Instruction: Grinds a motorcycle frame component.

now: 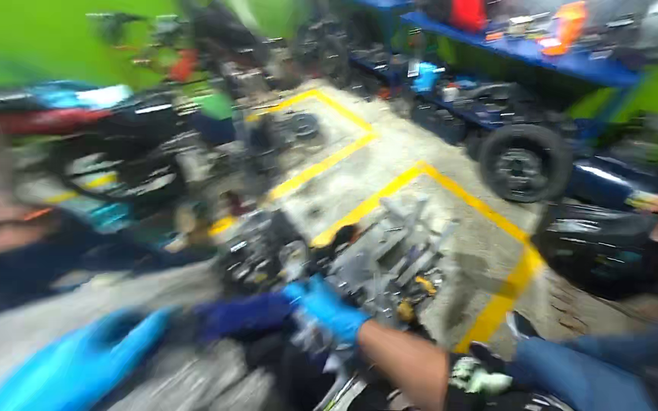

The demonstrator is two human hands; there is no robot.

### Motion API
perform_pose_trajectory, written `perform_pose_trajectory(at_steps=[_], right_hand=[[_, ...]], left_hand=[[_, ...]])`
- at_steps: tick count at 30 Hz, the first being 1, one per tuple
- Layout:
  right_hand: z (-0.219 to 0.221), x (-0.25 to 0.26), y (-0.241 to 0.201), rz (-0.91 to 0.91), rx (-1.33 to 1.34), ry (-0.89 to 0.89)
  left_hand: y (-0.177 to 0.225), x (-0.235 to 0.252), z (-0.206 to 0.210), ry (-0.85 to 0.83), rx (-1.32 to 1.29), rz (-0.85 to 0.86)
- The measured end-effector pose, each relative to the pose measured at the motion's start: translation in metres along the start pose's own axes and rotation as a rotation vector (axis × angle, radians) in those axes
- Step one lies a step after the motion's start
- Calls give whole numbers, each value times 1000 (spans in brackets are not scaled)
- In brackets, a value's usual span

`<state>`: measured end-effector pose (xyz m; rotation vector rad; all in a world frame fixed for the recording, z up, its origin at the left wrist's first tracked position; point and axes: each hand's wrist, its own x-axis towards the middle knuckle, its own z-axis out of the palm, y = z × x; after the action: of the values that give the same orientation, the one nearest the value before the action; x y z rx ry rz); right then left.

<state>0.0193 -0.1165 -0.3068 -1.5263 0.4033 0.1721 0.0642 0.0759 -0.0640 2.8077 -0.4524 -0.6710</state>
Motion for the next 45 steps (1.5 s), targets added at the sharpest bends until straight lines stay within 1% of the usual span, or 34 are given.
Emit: perform_pose_trajectory(at_steps=[1, 2, 4, 7, 10, 11, 12, 14, 15, 16, 20, 21, 24, 25, 26, 28, 30, 31, 33, 35, 37, 38, 39, 40, 43, 45], right_hand=[[5, 5, 8, 13, -18, -39], [10, 11, 15, 16, -35, -52], [14, 21, 26, 14, -115, -35], [18, 24, 22, 43, -119, 21], [20, 21, 15, 64, -77, 58], [20, 20, 15, 71, -75, 56], [20, 20, 15, 81, -78, 58], [21, 21, 16, 98, -97, 58], [21, 21, 17, 96, -103, 57], [20, 21, 19, 87, -104, 51], [20, 20, 20, 76, -89, 64], [20, 19, 16, 89, -92, 59], [21, 18, 14, 103, -94, 54], [20, 18, 16, 97, -98, 56], [20, 16, 18, 98, -101, 51], [20, 17, 17, 86, -92, 52], [21, 16, 15, 80, -74, 59], [21, 16, 15, 75, -66, 56], [21, 17, 17, 58, -54, 56], [21, 18, 20, 52, -57, 43], [21, 18, 22, 46, -59, 38], [21, 16, 22, 52, -64, 35], [20, 14, 22, 57, -70, 31], [20, 12, 21, 57, -82, 27], [19, 9, 21, 62, -99, 18], [17, 6, 22, 70, -100, 5]], left_hand=[[-29, 7, 6, 48, 16, -47], [-45, 6, 10, 79, 37, -80], [-39, 3, 11, 58, 60, -72], [-30, 9, 6, 27, 109, -49], [-33, 13, 2, -3, 107, -151], [-35, 12, 3, 2, 99, -150], [-38, 10, 5, 8, 94, -113], [-40, 7, 8, -5, 119, 30], [-40, 8, 10, 17, 141, 86], [-40, 9, 11, 44, 156, 100], [-39, 11, 11, 74, 98, -50], [-40, 11, 13, 85, 87, -57], [-39, 9, 15, 65, 120, 57], [-37, 8, 15, 64, 129, 65], [-35, 7, 14, 66, 138, 51], [-33, 6, 9, 67, 131, -28], [-37, 8, 9, 57, 97, -89], [-41, 7, 11, 51, 75, -72], [-44, 6, 13, 35, 105, 41], [-41, 6, 15, 91, 178, 116], [-39, 6, 15, 160, 259, 97], [-38, 8, 15, 157, 278, 37], [-36, 8, 13, 111, 258, -34], [-36, 8, 11, 89, 225, -48], [-37, 9, 12, 72, 141, 90], [-35, 8, 15, 133, 154, 84]])
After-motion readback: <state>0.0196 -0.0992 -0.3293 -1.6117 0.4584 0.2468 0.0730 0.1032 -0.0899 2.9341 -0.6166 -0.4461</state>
